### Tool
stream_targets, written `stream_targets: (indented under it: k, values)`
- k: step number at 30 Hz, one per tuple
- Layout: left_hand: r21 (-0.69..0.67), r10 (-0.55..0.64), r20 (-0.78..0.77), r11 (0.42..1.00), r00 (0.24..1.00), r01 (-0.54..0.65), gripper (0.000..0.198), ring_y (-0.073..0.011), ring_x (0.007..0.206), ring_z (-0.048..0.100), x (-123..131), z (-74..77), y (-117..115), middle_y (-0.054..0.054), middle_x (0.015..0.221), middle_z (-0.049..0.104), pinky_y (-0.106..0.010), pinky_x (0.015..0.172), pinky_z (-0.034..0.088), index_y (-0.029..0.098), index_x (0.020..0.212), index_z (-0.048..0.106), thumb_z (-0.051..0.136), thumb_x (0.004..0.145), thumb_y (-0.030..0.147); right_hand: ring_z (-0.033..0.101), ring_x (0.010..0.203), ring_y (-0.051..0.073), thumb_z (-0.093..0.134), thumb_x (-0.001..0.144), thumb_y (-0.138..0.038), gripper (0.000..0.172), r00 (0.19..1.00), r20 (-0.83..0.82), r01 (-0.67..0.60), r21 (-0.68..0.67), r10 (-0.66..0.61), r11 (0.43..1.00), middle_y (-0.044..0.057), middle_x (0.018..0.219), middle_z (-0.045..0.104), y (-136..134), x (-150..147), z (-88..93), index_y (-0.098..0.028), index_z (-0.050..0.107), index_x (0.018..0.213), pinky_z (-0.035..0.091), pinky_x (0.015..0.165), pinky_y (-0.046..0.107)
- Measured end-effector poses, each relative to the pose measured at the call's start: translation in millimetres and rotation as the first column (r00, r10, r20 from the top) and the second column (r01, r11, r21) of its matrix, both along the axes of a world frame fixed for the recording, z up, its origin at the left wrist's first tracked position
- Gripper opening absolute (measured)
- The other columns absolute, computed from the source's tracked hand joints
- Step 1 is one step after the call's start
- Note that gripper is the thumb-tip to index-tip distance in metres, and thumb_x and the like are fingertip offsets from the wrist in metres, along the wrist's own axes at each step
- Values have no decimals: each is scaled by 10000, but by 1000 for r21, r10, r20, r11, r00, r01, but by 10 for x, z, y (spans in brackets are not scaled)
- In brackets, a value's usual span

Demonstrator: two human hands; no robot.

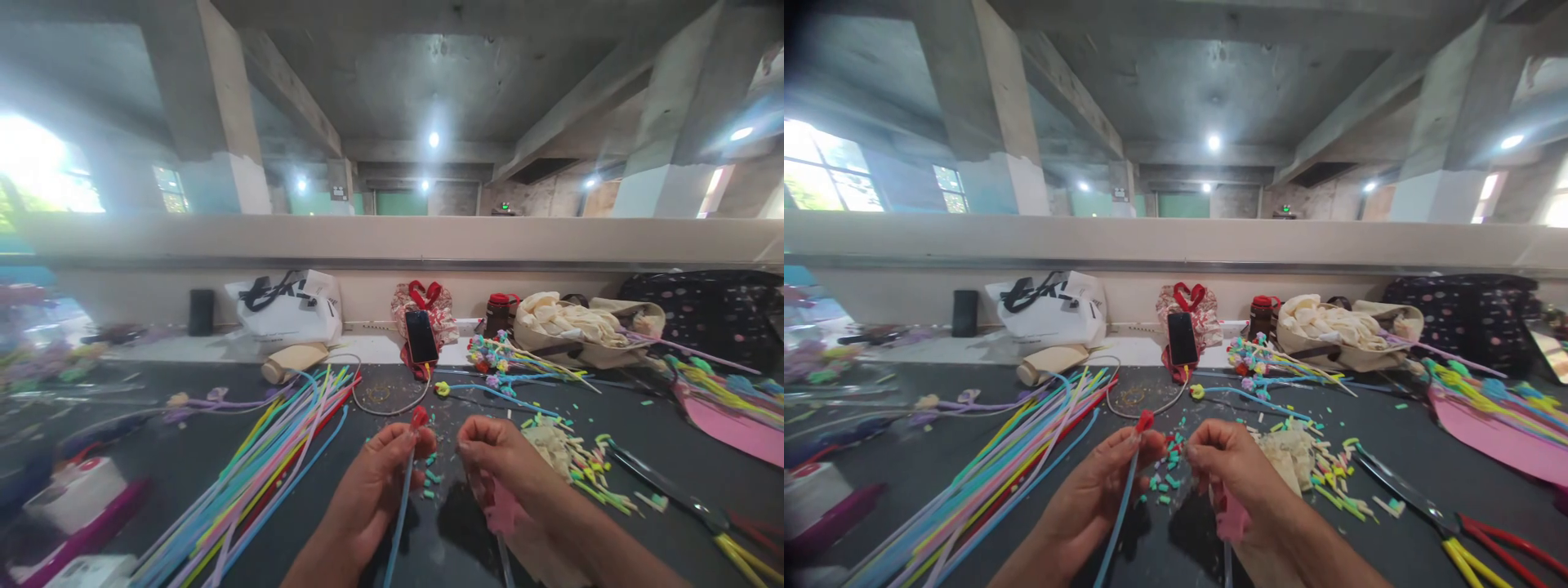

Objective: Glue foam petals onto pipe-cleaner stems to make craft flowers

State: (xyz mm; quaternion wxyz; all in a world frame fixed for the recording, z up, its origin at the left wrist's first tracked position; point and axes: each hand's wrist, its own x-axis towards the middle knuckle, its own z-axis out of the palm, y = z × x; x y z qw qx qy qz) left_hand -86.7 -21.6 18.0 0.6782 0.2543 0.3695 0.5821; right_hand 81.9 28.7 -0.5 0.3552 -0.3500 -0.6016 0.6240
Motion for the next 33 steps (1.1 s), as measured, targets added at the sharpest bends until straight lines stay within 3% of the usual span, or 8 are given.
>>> stream_targets:
  k: [4, 10, 16, 21, 26, 29, 33]
  values:
    - [9, -3, -6, 1000, 1000, 3, 91, -87, 604, 566, 18, -16, -5, -18, 702, 637, -150, 472, 404, 143, 687, 598, 644, 647, 210, 328, 335, 45, 529, 694, -237, 142, 995, 96, -26, 96, 16, 995, -87, 409, 367, -14, -23, -31, -168, 458, 591, 250, 330, 151]
    - [-8, -5, -13, 1000, 1000, 5, 98, -68, 548, 536, 30, -60, 20, -5, 671, 616, -142, 449, 372, 146, 687, 576, 637, 654, 215, 255, 384, 54, 436, 734, -202, 251, 974, 208, 41, 240, -92, 970, -79, 417, 277, -72, -49, -44, -173, 381, 491, 184, 360, 173]
    - [-2, -60, 0, 998, 998, 60, 121, -67, 472, 503, 35, -105, 57, 25, 565, 579, -176, 483, 393, 144, 635, 561, 657, 624, 216, 456, 522, 90, 562, 673, -204, 122, 977, 204, -135, 331, 69, 934, -19, 552, 537, -81, -62, 16, -129, 649, 634, 339, 495, 181]
    - [6, -38, -58, 999, 998, 38, 129, -44, 404, 447, 87, -84, 29, 36, 494, 552, -162, 450, 350, 133, 602, 562, 673, 599, 199, 449, 472, 72, 618, 610, -162, 52, 991, 136, -23, 236, -9, 972, -26, 514, 553, -108, -63, 59, -131, 655, 594, 334, 455, 163]
    - [86, -62, -170, 993, 983, 78, 157, -89, 501, 520, 128, -107, 23, -18, 563, 609, -184, 487, 365, 116, 599, 585, 679, 586, 242, 436, 371, 54, 536, 721, -310, 238, 991, 131, 29, 80, -40, 996, -4, 526, 585, -98, -66, 17, -127, 642, 611, 262, 343, 145]
    - [125, -15, -226, 991, 974, 45, 186, -95, 514, 522, 149, -142, 29, -23, 564, 609, -190, 494, 372, 114, 591, 589, 690, 568, 269, 453, 376, 52, 585, 694, -325, 190, 996, 51, 69, 38, -70, 997, -12, 566, 599, -81, -85, -28, -142, 635, 690, 250, 327, 133]
    - [92, 74, -334, 995, 940, -45, 212, -36, 372, 408, 154, -165, 34, 20, 514, 572, -151, 356, 247, 125, 647, 597, 688, 561, 296, 457, 369, 54, 628, 661, -363, 232, 997, 8, 72, 2, -72, 997, -22, 506, 570, -74, -106, -67, -131, 607, 653, 244, 325, 131]
